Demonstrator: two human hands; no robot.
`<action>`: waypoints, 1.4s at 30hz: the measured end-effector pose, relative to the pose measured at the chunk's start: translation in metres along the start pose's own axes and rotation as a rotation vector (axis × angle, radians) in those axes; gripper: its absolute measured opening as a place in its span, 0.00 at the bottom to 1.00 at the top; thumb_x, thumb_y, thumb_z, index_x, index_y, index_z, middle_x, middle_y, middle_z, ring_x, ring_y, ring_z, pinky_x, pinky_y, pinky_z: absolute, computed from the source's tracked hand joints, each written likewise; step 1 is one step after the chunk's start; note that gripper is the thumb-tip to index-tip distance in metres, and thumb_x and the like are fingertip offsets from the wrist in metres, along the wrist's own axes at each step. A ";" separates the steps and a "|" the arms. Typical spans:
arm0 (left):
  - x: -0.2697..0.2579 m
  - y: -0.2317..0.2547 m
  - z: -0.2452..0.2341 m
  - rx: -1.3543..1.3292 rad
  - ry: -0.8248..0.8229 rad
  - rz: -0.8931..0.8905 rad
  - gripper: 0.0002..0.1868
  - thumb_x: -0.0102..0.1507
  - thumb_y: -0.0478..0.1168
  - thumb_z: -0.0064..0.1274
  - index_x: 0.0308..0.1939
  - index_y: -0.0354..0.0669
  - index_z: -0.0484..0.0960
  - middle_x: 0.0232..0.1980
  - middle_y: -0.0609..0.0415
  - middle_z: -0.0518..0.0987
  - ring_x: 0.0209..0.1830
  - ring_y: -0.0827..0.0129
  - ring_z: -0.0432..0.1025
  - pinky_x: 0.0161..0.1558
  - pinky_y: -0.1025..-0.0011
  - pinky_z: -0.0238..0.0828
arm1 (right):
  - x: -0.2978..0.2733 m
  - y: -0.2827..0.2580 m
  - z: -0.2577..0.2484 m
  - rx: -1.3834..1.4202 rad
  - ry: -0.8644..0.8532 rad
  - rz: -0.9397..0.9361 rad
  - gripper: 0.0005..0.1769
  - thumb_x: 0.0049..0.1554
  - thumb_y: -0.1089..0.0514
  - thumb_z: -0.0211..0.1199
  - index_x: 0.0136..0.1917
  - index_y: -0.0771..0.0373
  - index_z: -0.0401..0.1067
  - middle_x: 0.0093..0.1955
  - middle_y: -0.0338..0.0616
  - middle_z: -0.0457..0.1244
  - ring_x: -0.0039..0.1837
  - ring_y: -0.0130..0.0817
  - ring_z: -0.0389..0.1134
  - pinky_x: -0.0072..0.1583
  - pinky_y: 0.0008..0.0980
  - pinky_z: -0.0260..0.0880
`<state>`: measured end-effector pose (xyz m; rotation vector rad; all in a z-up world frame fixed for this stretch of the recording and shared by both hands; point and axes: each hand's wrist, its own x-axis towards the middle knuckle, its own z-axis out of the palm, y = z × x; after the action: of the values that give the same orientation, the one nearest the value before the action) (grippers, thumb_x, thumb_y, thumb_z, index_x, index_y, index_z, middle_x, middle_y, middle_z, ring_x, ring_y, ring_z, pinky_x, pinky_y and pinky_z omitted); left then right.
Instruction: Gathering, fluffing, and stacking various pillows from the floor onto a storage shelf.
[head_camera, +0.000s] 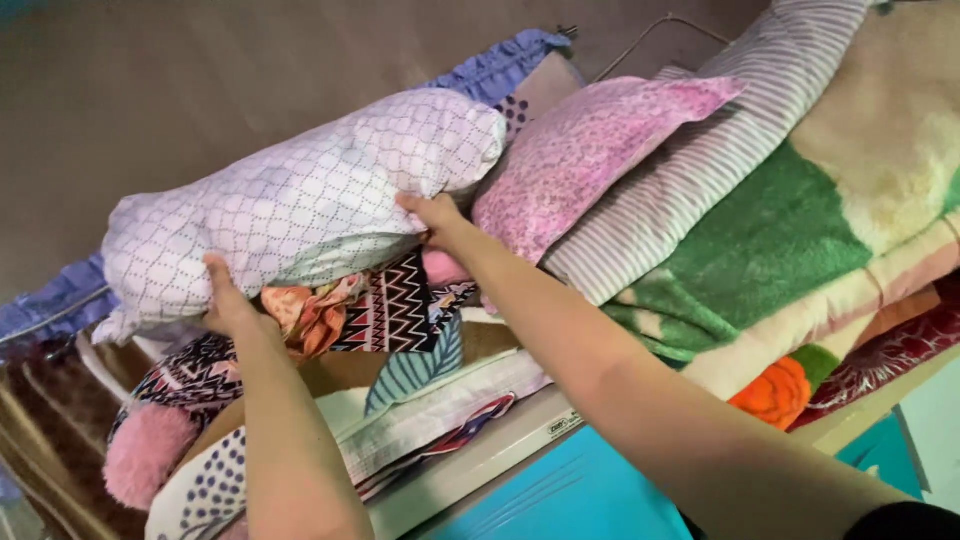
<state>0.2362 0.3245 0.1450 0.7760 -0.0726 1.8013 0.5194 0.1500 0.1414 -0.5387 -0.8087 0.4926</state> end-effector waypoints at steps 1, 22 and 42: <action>-0.024 0.016 0.008 -0.008 0.036 -0.044 0.45 0.51 0.48 0.76 0.62 0.33 0.66 0.61 0.46 0.79 0.58 0.58 0.78 0.57 0.61 0.78 | -0.001 0.001 0.002 -0.053 0.034 0.001 0.24 0.49 0.60 0.74 0.56 0.72 0.72 0.47 0.52 0.71 0.42 0.42 0.73 0.36 0.41 0.73; -0.139 0.011 -0.043 0.864 -0.277 0.419 0.52 0.68 0.44 0.52 0.79 0.28 0.30 0.72 0.25 0.60 0.67 0.43 0.65 0.67 0.57 0.65 | -0.093 0.009 -0.004 -0.263 0.057 0.204 0.43 0.56 0.61 0.62 0.75 0.52 0.38 0.68 0.52 0.58 0.62 0.43 0.66 0.58 0.53 0.67; -0.332 0.033 -0.213 1.378 -0.475 0.694 0.41 0.69 0.44 0.49 0.77 0.22 0.50 0.79 0.24 0.55 0.80 0.32 0.49 0.79 0.47 0.42 | -0.313 0.074 -0.137 -0.314 -0.120 -0.098 0.28 0.51 0.74 0.57 0.65 0.65 0.68 0.60 0.49 0.69 0.62 0.39 0.70 0.55 0.32 0.72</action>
<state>0.1633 0.1251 -0.1892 2.3642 0.7488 2.1239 0.4249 -0.0164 -0.1514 -0.7598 -1.0310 0.3101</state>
